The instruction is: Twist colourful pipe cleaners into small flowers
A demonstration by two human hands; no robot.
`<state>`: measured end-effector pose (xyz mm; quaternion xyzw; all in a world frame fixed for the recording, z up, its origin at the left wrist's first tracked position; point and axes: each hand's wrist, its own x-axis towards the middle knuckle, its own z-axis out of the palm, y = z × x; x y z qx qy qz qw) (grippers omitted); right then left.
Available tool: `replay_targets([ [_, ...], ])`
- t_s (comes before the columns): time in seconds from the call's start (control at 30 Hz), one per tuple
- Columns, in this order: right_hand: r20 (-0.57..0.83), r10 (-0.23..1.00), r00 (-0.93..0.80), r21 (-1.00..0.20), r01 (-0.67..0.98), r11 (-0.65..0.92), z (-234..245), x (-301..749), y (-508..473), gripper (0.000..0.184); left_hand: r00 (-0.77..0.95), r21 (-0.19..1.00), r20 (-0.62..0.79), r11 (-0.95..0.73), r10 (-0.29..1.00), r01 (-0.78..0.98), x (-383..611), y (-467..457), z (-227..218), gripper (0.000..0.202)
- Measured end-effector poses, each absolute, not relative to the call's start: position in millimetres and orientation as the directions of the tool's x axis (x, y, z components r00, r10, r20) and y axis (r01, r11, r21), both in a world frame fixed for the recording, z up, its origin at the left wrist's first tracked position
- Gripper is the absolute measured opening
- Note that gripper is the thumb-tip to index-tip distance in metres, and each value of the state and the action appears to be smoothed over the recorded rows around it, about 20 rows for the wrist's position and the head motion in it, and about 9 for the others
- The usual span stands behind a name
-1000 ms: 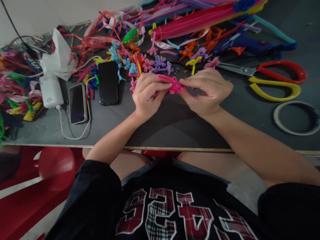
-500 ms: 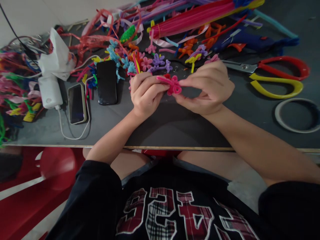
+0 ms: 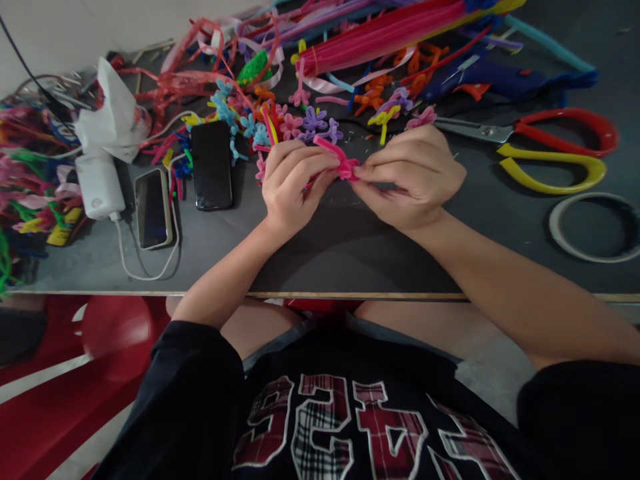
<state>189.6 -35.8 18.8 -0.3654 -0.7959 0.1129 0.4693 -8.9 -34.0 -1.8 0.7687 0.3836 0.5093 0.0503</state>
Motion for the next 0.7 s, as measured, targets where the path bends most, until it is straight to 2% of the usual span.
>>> replay_targets([
  [0.1, 0.599, 0.749, -0.284, -0.593, 0.47, 0.653, 21.5, 186.1, -36.1, 0.035, 0.189, 0.501, 0.72, -0.689, 0.668, 0.524, -7.0, -36.6, 2.5, 0.025],
  [0.2, 0.525, 0.814, -0.248, -0.7, 0.418, 0.579, 20.0, 180.9, -38.2, 0.037, 0.158, 0.593, 0.637, -0.611, 0.754, 0.524, -3.9, -37.9, 5.1, 0.033],
  [0.33, 0.5, 0.847, -0.183, -0.788, 0.308, 0.532, 14.4, 176.3, -36.6, 0.035, 0.134, 0.677, 0.549, -0.533, 0.825, 0.508, -2.2, -33.4, 0.4, 0.043],
  [0.43, 0.51, 0.853, -0.115, -0.819, 0.238, 0.522, 12.4, 175.7, -31.9, 0.035, 0.141, 0.693, 0.529, -0.521, 0.837, 0.498, -2.4, -31.0, -2.2, 0.044],
  [0.53, 0.512, 0.85, -0.127, -0.83, 0.184, 0.527, 14.4, 176.0, -29.9, 0.033, 0.135, 0.709, 0.517, -0.511, 0.845, 0.486, -1.6, -33.1, 0.5, 0.044],
  [0.7, 0.456, 0.878, -0.146, -0.838, 0.262, 0.478, 18.5, 176.3, -34.0, 0.039, 0.149, 0.737, 0.503, -0.512, 0.851, 0.44, 0.2, -37.8, 6.4, 0.039],
])
